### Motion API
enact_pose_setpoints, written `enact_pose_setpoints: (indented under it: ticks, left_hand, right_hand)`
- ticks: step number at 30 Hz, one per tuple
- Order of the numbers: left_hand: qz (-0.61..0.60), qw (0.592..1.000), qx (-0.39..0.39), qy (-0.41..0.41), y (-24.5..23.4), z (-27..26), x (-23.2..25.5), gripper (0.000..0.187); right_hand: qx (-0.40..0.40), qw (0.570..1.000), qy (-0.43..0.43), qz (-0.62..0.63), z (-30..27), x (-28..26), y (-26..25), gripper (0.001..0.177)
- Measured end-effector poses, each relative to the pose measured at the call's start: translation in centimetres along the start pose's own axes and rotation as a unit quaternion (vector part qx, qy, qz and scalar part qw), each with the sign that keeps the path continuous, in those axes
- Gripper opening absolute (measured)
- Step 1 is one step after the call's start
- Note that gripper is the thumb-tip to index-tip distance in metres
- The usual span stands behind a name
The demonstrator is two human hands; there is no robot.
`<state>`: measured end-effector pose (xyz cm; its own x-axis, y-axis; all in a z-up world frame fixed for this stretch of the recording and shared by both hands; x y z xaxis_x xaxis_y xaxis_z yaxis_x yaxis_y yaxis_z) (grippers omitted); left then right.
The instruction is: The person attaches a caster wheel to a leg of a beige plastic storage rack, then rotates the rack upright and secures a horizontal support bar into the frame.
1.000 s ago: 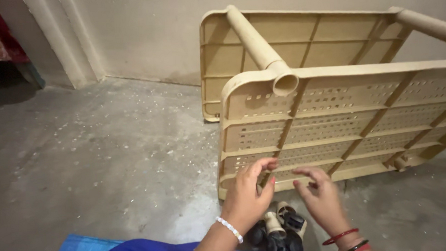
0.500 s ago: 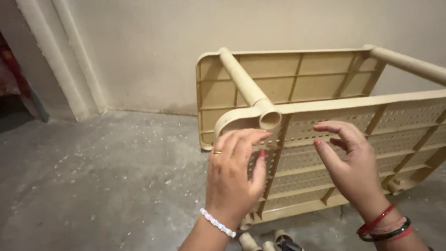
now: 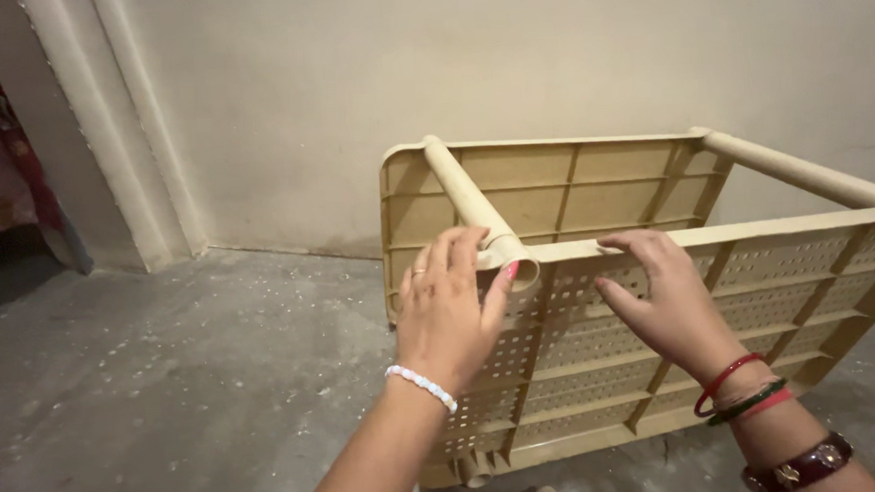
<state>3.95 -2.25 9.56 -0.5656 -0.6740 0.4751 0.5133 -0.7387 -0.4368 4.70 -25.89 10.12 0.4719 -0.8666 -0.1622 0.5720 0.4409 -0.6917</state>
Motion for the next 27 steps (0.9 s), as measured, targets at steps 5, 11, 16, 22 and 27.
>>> enact_pose_setpoints:
  ticks: [5, 11, 16, 22, 27]
  left_hand:
    - [-0.005, 0.998, -0.048, -0.033, 0.8, 0.2, -2.3, 0.035]
    - [-0.037, 0.997, -0.064, -0.034, 0.7, 0.6, -3.4, 0.031]
    - [-0.062, 0.994, -0.076, -0.046, 0.6, 0.8, -4.4, 0.032]
    - [-0.089, 0.989, -0.111, -0.045, 0.4, 1.4, -5.0, 0.032]
    - [-0.063, 0.988, -0.134, -0.045, -0.3, 2.0, -5.6, 0.034]
  right_hand:
    - [-0.017, 1.000, 0.015, -0.011, 0.1, 1.9, 1.1, 0.044]
    - [-0.023, 0.999, 0.013, -0.033, 1.3, 2.8, 1.4, 0.038]
    - [-0.012, 0.998, 0.025, -0.053, 2.1, 2.3, 1.2, 0.031]
    - [-0.012, 0.998, 0.058, -0.028, 2.4, 1.5, 0.9, 0.031]
    - [-0.008, 0.998, 0.060, -0.015, 3.0, 0.1, 1.0, 0.031]
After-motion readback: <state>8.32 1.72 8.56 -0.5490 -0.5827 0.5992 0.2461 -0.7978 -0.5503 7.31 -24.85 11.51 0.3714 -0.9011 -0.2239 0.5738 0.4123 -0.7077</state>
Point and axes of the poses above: each hand's wrist, its own z-axis towards the middle knuckle, its own y-axis out of the palm, x = y × z, the point moved 8 cm from there along z, towards the middle knuckle, and after that the axes turned 5 degrees about -y, right-handed, at the moved point
